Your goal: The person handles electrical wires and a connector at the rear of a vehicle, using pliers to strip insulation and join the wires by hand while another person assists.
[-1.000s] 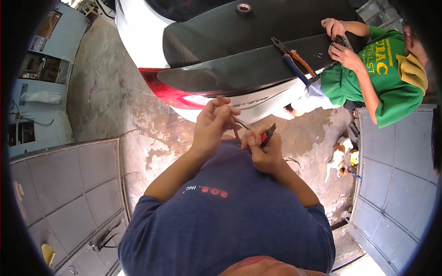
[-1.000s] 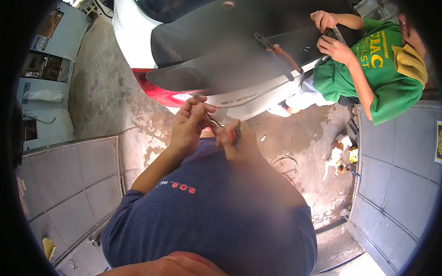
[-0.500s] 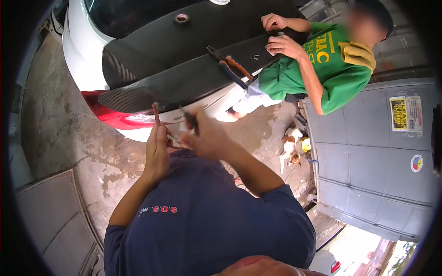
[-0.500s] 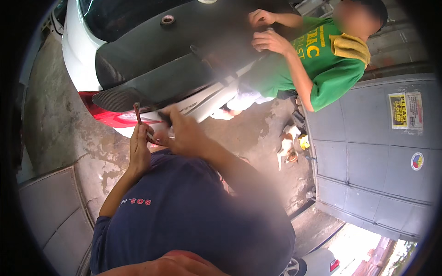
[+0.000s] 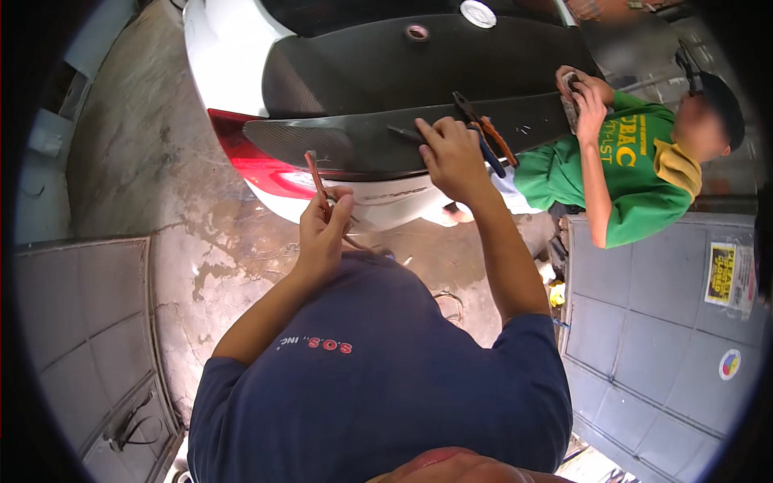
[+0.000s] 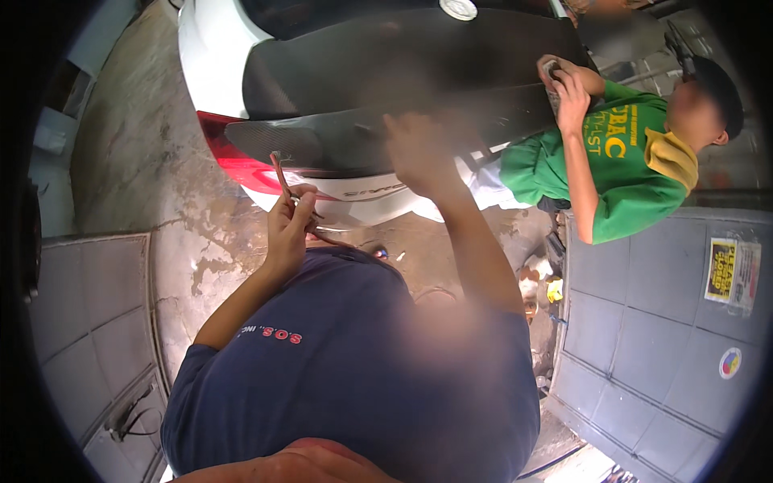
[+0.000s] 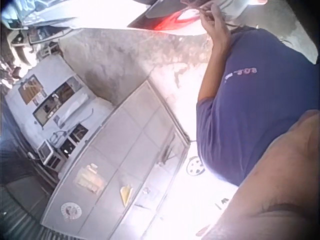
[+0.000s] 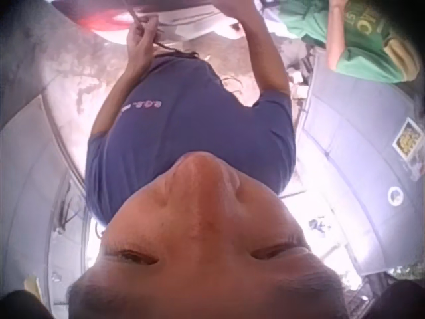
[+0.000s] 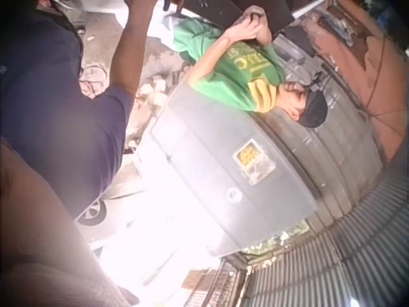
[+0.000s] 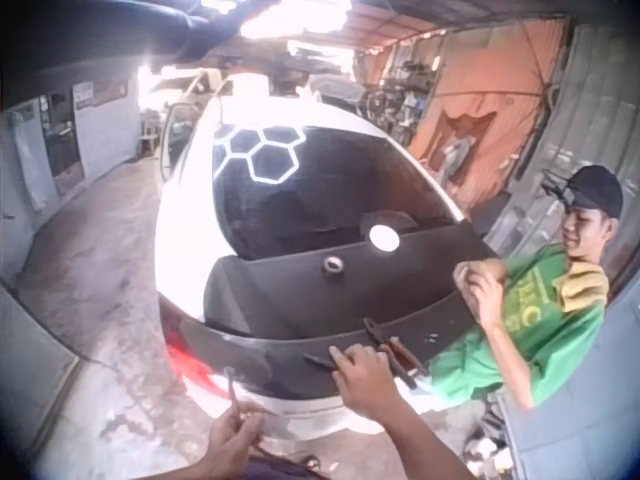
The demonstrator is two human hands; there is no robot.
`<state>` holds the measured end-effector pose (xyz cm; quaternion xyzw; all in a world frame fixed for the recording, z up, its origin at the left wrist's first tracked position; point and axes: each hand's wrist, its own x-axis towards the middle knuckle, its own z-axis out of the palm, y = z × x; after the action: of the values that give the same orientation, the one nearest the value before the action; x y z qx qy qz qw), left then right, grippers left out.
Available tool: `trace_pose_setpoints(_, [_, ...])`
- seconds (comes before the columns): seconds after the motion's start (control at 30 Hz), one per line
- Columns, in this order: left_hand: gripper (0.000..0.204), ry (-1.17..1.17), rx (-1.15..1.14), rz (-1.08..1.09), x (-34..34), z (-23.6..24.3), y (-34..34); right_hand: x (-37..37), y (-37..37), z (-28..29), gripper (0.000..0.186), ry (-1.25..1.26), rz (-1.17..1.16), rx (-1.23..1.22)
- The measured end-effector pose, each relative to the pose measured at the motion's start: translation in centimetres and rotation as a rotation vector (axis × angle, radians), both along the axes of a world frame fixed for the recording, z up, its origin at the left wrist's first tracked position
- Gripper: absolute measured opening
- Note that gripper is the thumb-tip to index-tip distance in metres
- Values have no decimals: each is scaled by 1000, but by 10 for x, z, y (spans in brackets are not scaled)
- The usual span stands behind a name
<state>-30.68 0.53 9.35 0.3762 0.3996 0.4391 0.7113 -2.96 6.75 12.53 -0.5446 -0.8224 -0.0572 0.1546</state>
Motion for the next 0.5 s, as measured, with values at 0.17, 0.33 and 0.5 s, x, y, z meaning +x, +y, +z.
trace_pose_setpoints(0.17, [24, 266, 179, 66, 6, 3, -1, 13, -11, 37, 45, 176, -289, 101])
trace_pose_setpoints(0.33, [26, 359, 150, -143, 9, -6, 6, 63, -18, 19, 53, 114, -477, -21])
trace_pose_setpoints(0.5, [20, 344, 257, -104, 18, 13, 19, 63, -13, 19, 42, 136, -447, -7])
